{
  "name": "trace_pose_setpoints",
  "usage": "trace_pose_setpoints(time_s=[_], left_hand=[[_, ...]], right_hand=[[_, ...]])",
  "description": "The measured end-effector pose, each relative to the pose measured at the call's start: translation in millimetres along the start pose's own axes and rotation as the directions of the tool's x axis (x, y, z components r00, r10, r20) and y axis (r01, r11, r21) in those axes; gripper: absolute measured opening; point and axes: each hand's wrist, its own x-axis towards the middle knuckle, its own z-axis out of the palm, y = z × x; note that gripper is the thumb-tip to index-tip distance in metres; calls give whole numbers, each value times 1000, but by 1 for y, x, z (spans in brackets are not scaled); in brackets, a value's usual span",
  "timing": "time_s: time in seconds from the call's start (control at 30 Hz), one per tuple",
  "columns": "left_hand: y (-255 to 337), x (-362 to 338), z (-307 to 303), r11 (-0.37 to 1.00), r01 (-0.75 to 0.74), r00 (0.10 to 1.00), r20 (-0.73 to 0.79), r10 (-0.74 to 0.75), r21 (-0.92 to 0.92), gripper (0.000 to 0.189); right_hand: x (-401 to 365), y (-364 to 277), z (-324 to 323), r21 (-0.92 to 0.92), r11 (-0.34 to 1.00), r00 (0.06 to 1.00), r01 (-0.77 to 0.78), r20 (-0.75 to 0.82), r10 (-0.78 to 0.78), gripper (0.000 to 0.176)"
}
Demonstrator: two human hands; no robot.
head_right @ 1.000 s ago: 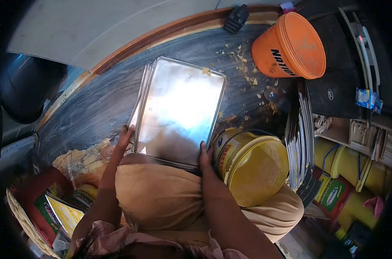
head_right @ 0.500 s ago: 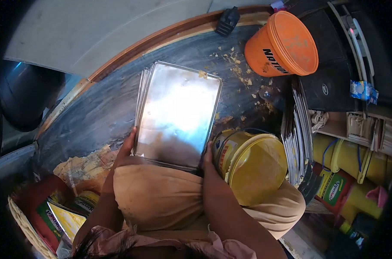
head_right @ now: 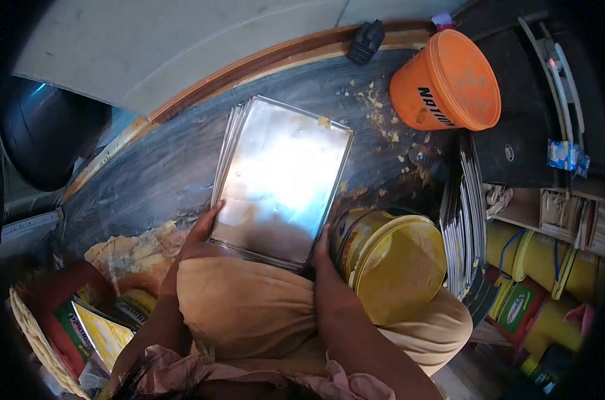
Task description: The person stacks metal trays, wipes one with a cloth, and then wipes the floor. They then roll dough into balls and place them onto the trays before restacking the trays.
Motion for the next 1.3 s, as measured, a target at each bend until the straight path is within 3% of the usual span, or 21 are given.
trace_pose_setpoints(time_s=[0.13, 0.2, 0.3, 0.37, 0.5, 0.6, 0.67, 0.73, 0.83, 0.87, 0.97, 1.0, 1.13, 1.3], left_hand=[[55, -31, 12, 991, -97, 989, 123, 85, 95, 82], [72, -39, 9, 983, -54, 994, 102, 36, 176, 81], [102, -52, 3, 950, -65, 992, 122, 29, 305, 82], [112, -56, -1, 916, -54, 993, 114, 9, 398, 83], [120, -56, -3, 927, -100, 990, 126, 58, 361, 85], [125, -68, 3, 954, -71, 986, 162, 24, 290, 83], [137, -83, 10, 981, -6, 979, 202, -34, 196, 80], [155, -101, 14, 974, -30, 971, 240, -26, 225, 74], [193, -134, 16, 968, 3, 963, 259, -70, 252, 67], [207, -145, 18, 966, 25, 960, 262, -94, 256, 65], [234, -175, 16, 967, 82, 964, 225, -139, 243, 61], [243, -187, 17, 971, 58, 970, 216, -109, 232, 61], [264, -193, 3, 982, 44, 981, 180, -77, 181, 50], [306, -186, 3, 989, 91, 981, 160, -109, 114, 44]], right_hand=[[-26, -12, 28, -41, 999, 1000, -15, -15, 14, 94], [-42, -23, 48, -10, 999, 999, -45, -6, 45, 89], [-72, -41, 84, -90, 994, 990, -65, -129, 53, 89], [-64, -41, 67, -195, 981, 998, -22, -66, 9, 88], [-48, -40, 56, -383, 919, 985, 95, -97, -143, 87], [-93, -55, 83, -403, 907, 991, 121, -5, -135, 80], [-105, -62, 84, -445, 889, 988, 110, -51, -148, 76], [-123, -72, 96, -396, 907, 989, 139, 8, -149, 69], [-138, -87, 107, -453, 888, 992, 77, -57, -115, 65], [-128, -89, 99, -510, 850, 981, 132, -54, -184, 62], [-191, -120, 145, -517, 845, 990, 137, 66, -121, 60], [-210, -130, 162, -482, 871, 994, 90, -6, -106, 52], [-239, -168, 194, -610, 773, 982, 174, 46, -184, 36], [-214, -236, 227, -655, 741, 987, 147, 45, -156, 37]])
